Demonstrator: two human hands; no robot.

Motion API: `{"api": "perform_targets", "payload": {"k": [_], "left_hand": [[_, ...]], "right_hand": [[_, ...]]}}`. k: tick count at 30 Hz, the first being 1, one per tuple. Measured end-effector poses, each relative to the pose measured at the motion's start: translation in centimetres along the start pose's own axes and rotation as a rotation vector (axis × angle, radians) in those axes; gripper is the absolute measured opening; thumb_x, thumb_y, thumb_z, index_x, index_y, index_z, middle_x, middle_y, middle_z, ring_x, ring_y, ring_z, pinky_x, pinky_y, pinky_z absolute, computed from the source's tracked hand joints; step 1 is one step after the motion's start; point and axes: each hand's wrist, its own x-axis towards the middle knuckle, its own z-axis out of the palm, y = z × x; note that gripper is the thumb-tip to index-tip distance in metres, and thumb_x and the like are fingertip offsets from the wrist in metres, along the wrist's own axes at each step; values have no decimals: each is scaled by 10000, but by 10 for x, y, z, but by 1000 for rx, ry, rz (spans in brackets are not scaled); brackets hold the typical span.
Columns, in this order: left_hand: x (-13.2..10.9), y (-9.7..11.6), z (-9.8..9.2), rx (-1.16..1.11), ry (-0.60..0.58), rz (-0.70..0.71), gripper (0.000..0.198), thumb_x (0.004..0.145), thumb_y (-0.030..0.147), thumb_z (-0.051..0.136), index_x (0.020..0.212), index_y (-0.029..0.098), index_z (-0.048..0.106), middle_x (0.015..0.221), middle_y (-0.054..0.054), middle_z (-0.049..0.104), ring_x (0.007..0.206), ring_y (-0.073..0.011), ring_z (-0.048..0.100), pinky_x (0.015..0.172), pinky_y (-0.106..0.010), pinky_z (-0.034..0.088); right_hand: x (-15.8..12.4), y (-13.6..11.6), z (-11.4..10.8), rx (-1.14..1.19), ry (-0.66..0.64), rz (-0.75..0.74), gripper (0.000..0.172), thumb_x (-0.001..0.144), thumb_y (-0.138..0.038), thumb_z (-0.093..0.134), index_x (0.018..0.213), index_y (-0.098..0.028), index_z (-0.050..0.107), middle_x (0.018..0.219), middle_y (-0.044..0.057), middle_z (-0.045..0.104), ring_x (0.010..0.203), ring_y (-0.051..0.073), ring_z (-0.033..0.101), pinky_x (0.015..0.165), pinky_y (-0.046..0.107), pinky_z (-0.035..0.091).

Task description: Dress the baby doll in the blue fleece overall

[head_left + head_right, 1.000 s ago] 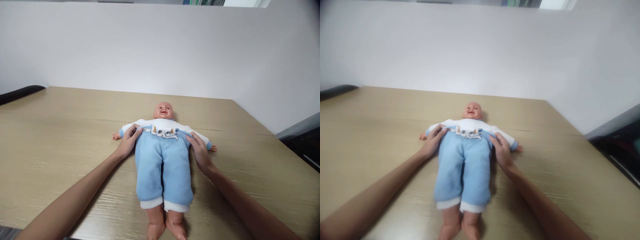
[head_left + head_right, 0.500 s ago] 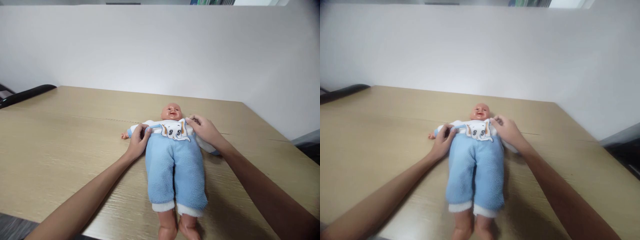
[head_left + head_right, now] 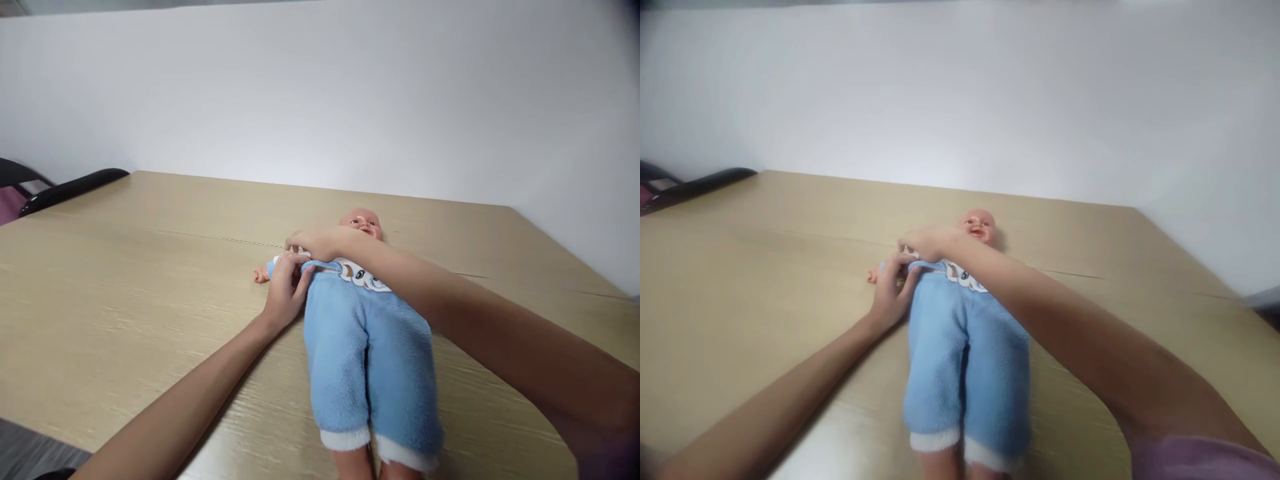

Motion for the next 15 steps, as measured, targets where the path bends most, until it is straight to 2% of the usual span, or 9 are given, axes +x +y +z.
{"api": "perform_targets", "payload": {"k": [3,5,6,9,12,15], "left_hand": [[-1,-1,0,7,-9,-7,164,1098,375,569,1061,232,641,957,-41,649,848,-211,557,818,-367,436],[-2,-1,0,11,-14,-3,160,1101,367,565,1074,228,637,967,-45,657,850,-208,561,816,-363,440],[-3,-1,0,13,-16,-2,160,1103,367,563,1081,227,636,970,-45,659,845,-205,560,813,-360,444],[-5,-2,1,31,-19,17,175,1107,382,555,1097,231,643,962,-45,654,837,-204,560,810,-361,464],[-9,-3,1,96,21,113,182,1100,384,566,1101,238,674,993,-70,665,946,-236,600,885,-400,499],[-13,-4,1,193,142,266,145,1072,347,612,1137,252,700,1143,-113,650,1102,-268,617,989,-461,507]], "right_hand": [[11,-5,6,-47,-68,-12,165,896,-88,708,930,-238,767,1006,41,809,845,214,706,733,320,469],[6,-7,5,-70,-40,-3,104,937,-152,684,995,-210,748,1067,87,797,889,240,704,734,332,455],[1,-7,3,-70,-2,7,110,949,-215,687,1048,-199,733,1095,105,790,902,252,702,733,336,451],[-22,-1,-6,18,201,33,283,925,-332,700,1172,-196,678,1117,101,782,921,261,696,766,334,460],[-46,6,-12,201,358,58,357,851,-227,663,1208,-208,657,1131,65,784,958,243,708,835,323,486],[-62,9,-11,357,383,96,408,776,-130,591,1170,-208,666,1114,47,785,988,236,720,869,327,513]]}}
